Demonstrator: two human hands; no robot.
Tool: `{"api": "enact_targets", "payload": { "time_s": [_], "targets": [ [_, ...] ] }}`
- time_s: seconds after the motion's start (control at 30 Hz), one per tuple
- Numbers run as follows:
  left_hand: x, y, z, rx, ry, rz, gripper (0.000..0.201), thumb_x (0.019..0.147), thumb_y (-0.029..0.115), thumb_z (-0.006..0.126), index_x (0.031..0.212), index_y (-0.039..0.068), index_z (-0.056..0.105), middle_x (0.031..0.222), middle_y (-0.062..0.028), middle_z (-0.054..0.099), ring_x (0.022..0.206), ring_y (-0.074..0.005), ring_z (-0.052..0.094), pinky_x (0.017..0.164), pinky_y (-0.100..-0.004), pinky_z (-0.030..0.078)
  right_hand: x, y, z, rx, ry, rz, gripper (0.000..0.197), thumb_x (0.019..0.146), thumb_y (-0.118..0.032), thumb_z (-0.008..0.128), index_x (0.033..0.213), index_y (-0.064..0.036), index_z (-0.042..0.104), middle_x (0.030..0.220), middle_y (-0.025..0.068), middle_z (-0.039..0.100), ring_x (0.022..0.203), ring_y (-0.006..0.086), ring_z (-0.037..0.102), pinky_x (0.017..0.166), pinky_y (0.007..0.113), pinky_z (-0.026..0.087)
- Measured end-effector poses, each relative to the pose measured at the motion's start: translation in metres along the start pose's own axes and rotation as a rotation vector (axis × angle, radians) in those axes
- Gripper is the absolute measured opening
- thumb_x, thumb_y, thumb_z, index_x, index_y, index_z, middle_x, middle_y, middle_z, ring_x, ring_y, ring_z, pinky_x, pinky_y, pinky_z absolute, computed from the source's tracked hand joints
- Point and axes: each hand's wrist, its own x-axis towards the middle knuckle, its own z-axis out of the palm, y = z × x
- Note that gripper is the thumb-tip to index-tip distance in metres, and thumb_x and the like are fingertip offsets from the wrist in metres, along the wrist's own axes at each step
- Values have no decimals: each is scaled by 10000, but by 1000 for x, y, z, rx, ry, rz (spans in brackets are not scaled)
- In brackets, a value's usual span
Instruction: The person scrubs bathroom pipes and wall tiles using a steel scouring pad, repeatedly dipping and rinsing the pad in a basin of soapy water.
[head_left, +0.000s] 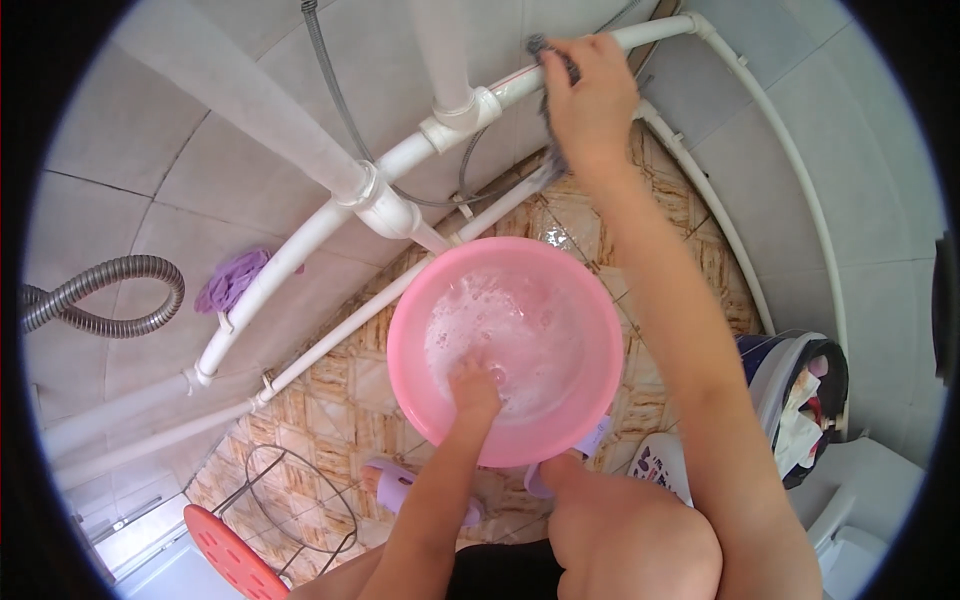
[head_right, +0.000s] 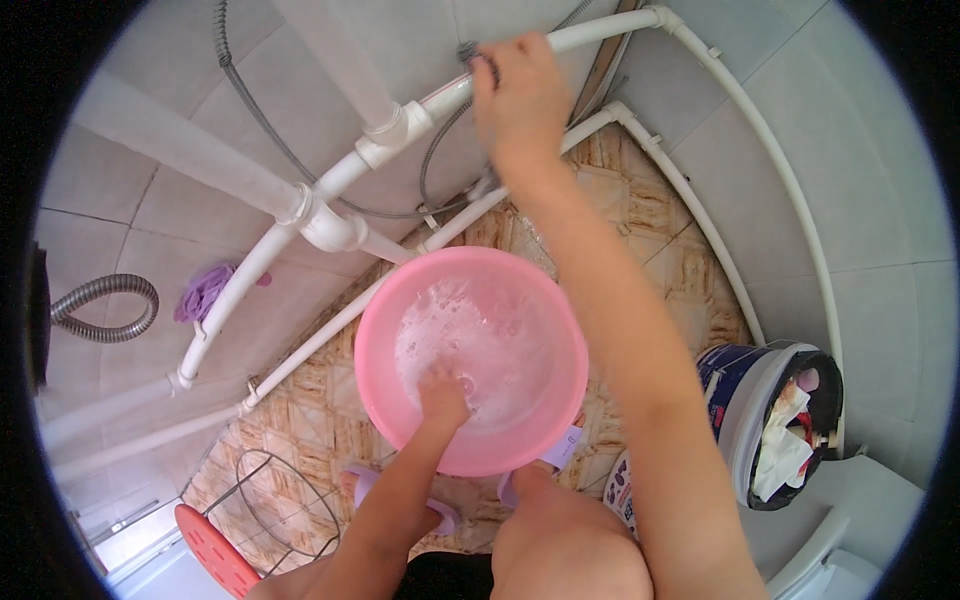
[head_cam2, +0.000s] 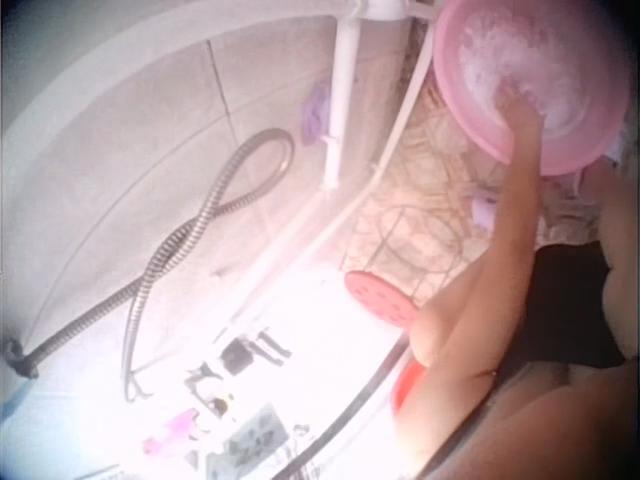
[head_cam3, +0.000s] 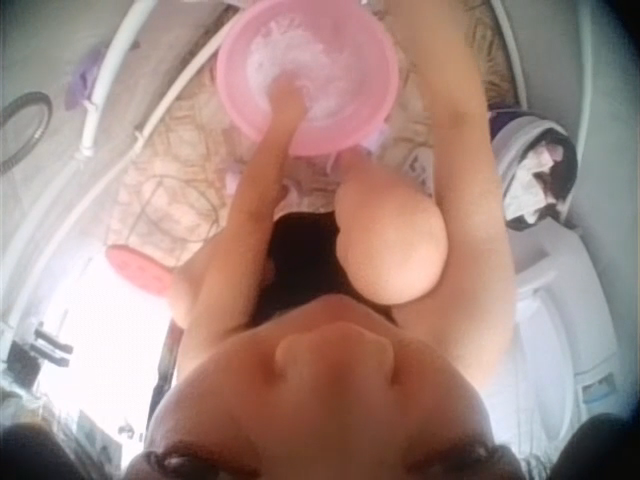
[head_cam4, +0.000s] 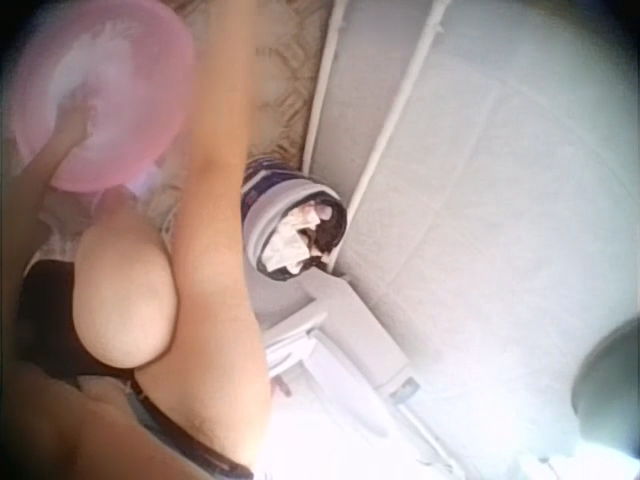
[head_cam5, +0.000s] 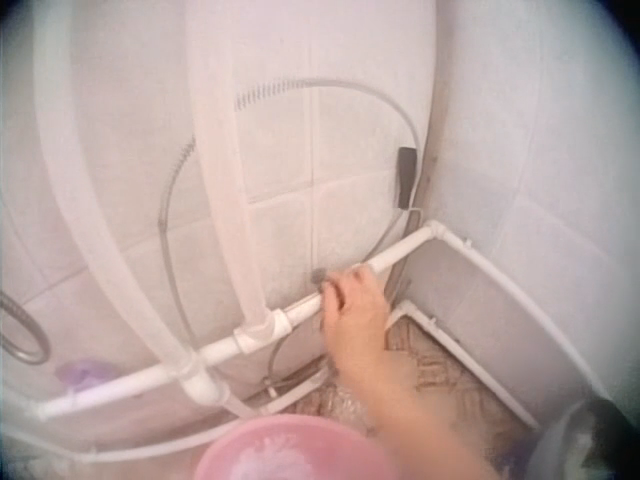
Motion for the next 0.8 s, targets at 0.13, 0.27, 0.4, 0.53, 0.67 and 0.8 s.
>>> {"api": "enact_targets", "payload": {
  "time_s": [0.13,0.27,0.4,0.53,0.67,0.8],
  "targets": [
    [2,-8,5,67,-276,-65,534,667,391,753,1157,235,609,1417,-130,315,1257,-320,362,981,-489,350,-22,-36,11,111,-158,-40,120,804,-153,607,835,-60,677,840,107,582,774,309,598,669,404,478],
    [6,-1,11,67,-274,-71,477,674,400,741,1112,249,627,1350,-118,400,1223,-285,403,967,-469,371,17,-4,-8,-220,-110,4,156,812,-201,610,876,-77,678,859,86,589,762,299,603,680,384,482],
    [1,-2,5,1,-128,-23,377,701,332,712,1011,124,657,1170,-82,542,1109,-255,494,900,-409,414,-12,-41,11,-305,-246,-39,154,824,-218,602,881,-95,676,914,56,587,794,289,603,692,397,487],
    [9,-9,13,76,-312,5,522,712,344,712,1153,96,581,1255,-106,469,1150,-283,456,945,-442,392,-4,-27,7,-209,-223,-57,160,838,-232,592,900,-113,679,893,57,578,797,277,601,676,398,480],
    [3,-2,20,31,2,-67,669,720,330,707,1302,116,455,1320,-122,414,1160,-291,454,964,-443,372,6,-11,-1,-357,-112,-10,159,828,-202,588,904,-101,684,912,89,569,783,301,601,661,429,489],
    [9,3,5,25,-200,-126,841,706,349,720,1397,97,313,1398,-129,336,1233,-308,394,1006,-454,328,-36,-37,14,-198,3,-87,141,812,-150,614,928,-102,680,899,84,562,735,287,595,631,404,484]
  ]
}}
